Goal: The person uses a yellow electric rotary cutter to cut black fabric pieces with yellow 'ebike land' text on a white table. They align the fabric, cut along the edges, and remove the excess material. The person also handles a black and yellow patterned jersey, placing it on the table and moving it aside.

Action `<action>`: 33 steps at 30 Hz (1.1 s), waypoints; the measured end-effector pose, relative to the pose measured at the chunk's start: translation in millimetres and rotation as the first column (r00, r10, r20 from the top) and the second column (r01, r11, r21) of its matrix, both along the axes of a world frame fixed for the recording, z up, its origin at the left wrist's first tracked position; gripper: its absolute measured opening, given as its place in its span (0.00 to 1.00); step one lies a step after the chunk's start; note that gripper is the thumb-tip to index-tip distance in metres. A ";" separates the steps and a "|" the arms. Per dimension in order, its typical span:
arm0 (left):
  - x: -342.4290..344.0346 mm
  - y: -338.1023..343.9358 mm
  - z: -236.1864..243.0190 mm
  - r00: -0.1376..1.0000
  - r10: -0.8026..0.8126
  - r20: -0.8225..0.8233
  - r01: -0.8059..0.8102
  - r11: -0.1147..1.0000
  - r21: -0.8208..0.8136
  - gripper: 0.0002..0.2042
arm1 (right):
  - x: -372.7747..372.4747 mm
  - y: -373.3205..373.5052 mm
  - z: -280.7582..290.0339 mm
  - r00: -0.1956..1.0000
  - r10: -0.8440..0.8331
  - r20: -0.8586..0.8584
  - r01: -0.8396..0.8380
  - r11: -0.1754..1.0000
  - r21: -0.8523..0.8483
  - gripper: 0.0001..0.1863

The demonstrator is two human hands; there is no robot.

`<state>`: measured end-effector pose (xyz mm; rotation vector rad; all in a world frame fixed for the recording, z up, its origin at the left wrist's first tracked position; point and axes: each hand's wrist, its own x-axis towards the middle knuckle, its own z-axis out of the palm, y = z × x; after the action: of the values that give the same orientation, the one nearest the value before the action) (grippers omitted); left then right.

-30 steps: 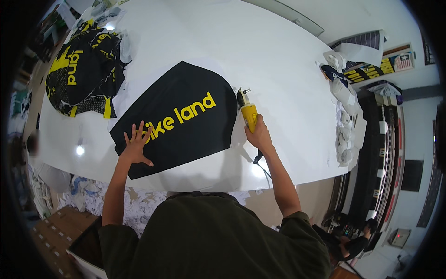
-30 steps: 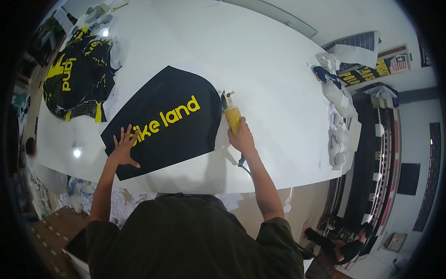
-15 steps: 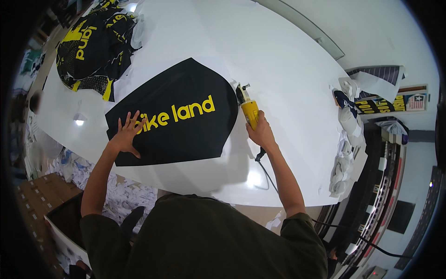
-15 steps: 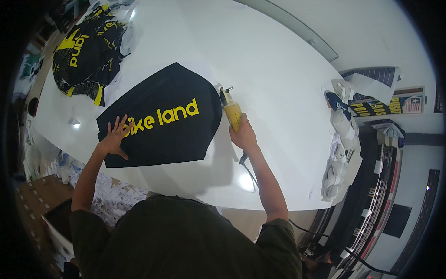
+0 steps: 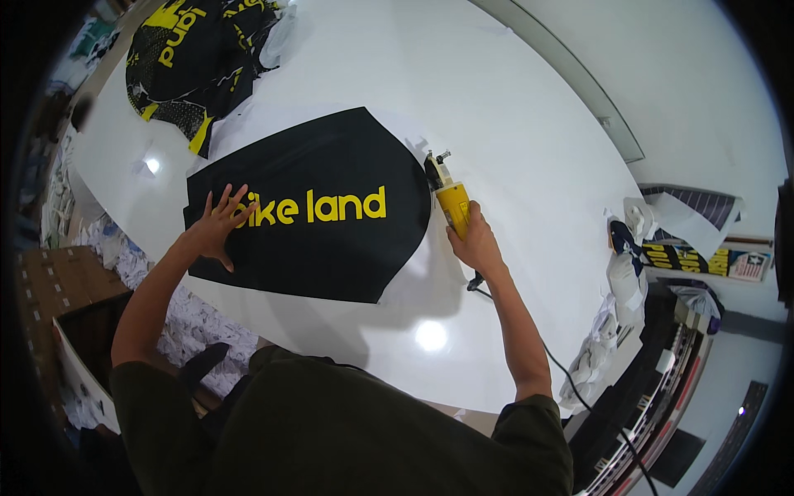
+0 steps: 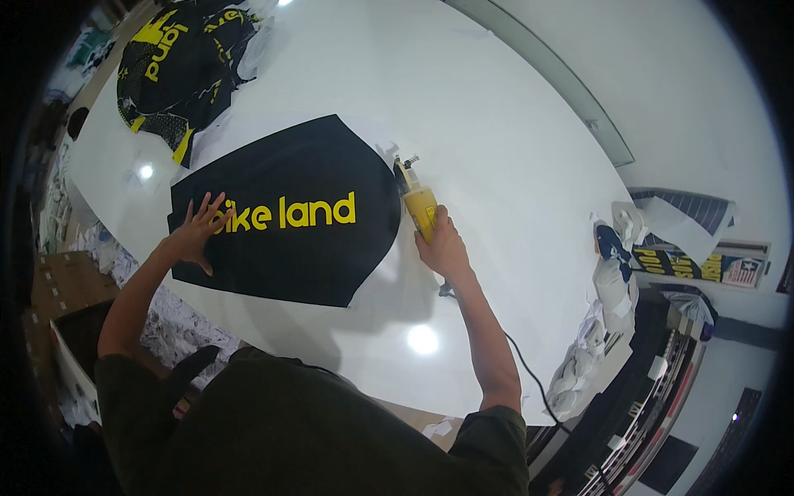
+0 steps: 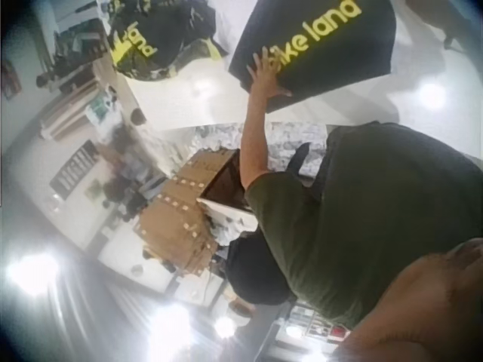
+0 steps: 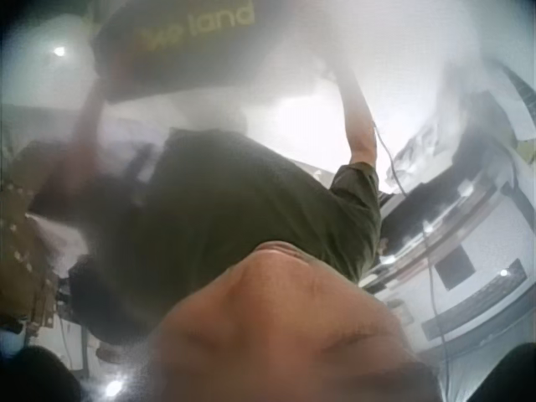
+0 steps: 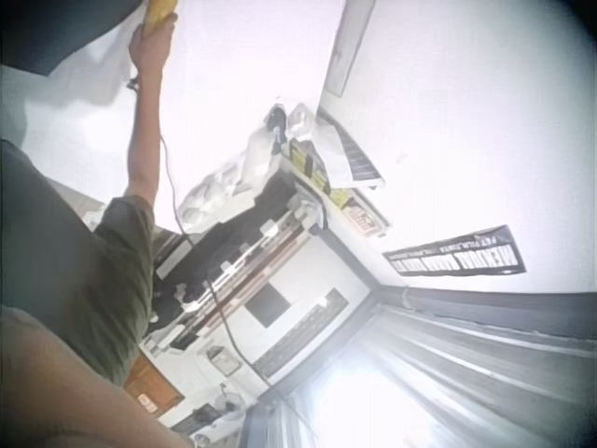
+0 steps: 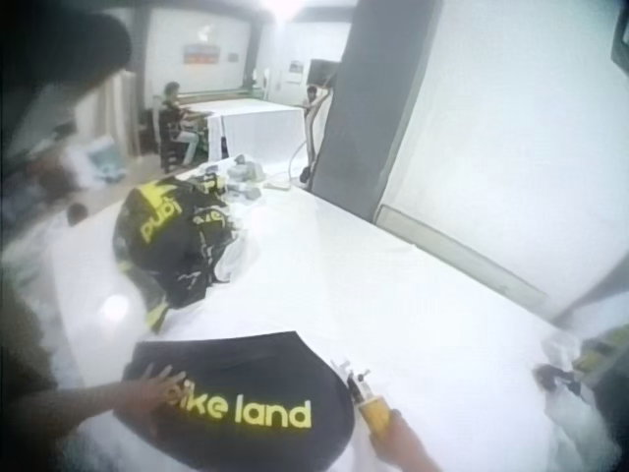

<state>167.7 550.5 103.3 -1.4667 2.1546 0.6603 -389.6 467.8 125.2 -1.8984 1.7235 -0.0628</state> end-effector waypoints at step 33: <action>0.5 -12.7 -4.0 1.000 0.020 0.013 -0.021 0.996 0.088 0.82 | 42.7 -143.1 -1.5 0.935 0.353 0.044 -0.352 0.936 -0.025 0.33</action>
<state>168.3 537.8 99.3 -1.4448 2.0770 0.7423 -346.8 324.6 123.8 -2.1710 1.3303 0.0154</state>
